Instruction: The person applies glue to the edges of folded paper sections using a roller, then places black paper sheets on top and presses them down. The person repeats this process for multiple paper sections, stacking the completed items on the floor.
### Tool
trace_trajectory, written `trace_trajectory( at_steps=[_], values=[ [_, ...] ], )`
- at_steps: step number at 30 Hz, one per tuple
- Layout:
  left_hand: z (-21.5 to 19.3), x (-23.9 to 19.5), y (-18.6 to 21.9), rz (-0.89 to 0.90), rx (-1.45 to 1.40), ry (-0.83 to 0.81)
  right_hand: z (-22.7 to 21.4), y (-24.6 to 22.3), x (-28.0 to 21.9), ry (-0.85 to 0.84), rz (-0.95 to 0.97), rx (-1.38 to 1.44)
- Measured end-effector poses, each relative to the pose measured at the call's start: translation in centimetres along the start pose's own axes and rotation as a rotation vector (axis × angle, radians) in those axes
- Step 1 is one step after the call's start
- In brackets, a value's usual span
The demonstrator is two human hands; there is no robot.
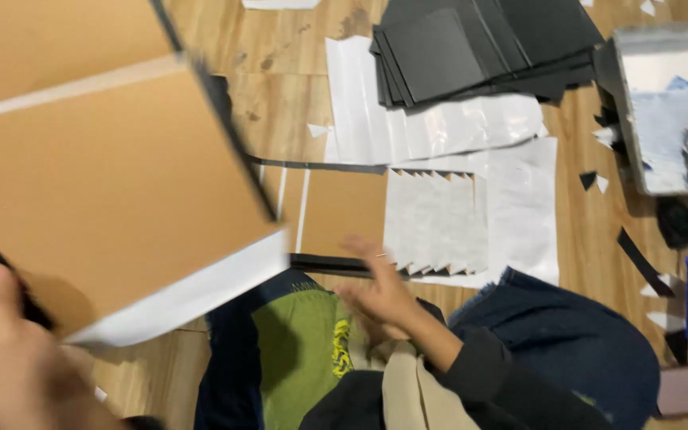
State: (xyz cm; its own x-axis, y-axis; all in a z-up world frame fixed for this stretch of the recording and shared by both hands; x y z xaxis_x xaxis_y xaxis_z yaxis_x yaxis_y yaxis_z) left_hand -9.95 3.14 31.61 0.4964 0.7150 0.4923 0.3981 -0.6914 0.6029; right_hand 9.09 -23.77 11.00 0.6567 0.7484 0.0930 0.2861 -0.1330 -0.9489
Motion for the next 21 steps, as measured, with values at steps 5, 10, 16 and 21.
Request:
trace_trajectory(
  at_steps=[5,10,16,21],
  values=[
    [7.9,-5.2,6.4,-0.509,-0.713,0.022,0.7,-10.3,-2.9,-0.106,-0.427,0.719],
    [15.4,-11.4,8.1,-0.850,-1.049,-0.068,-2.5,-10.6,-3.6,0.407,0.068,0.588],
    [22.8,-14.0,4.7,-0.705,-2.390,-0.747,-6.6,-11.1,-6.7,0.757,0.170,0.428],
    [23.4,-6.1,2.2,-0.688,-2.052,-0.533,-8.7,-8.7,-7.2,0.610,0.162,0.533]
  ],
)
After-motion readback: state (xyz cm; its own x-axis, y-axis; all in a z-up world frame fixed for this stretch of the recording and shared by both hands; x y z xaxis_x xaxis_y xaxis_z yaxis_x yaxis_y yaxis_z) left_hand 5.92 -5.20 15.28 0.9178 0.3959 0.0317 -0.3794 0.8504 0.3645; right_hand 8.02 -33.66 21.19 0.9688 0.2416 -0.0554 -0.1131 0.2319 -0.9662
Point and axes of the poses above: each hand's wrist, its own x-axis towards the middle knuckle, its own z-axis out of the palm, y = z × x, the point moved 5 cm from there along x, towards the middle knuckle, and after that the axes turned 4 degrees about -y, right-handed, at the moved point
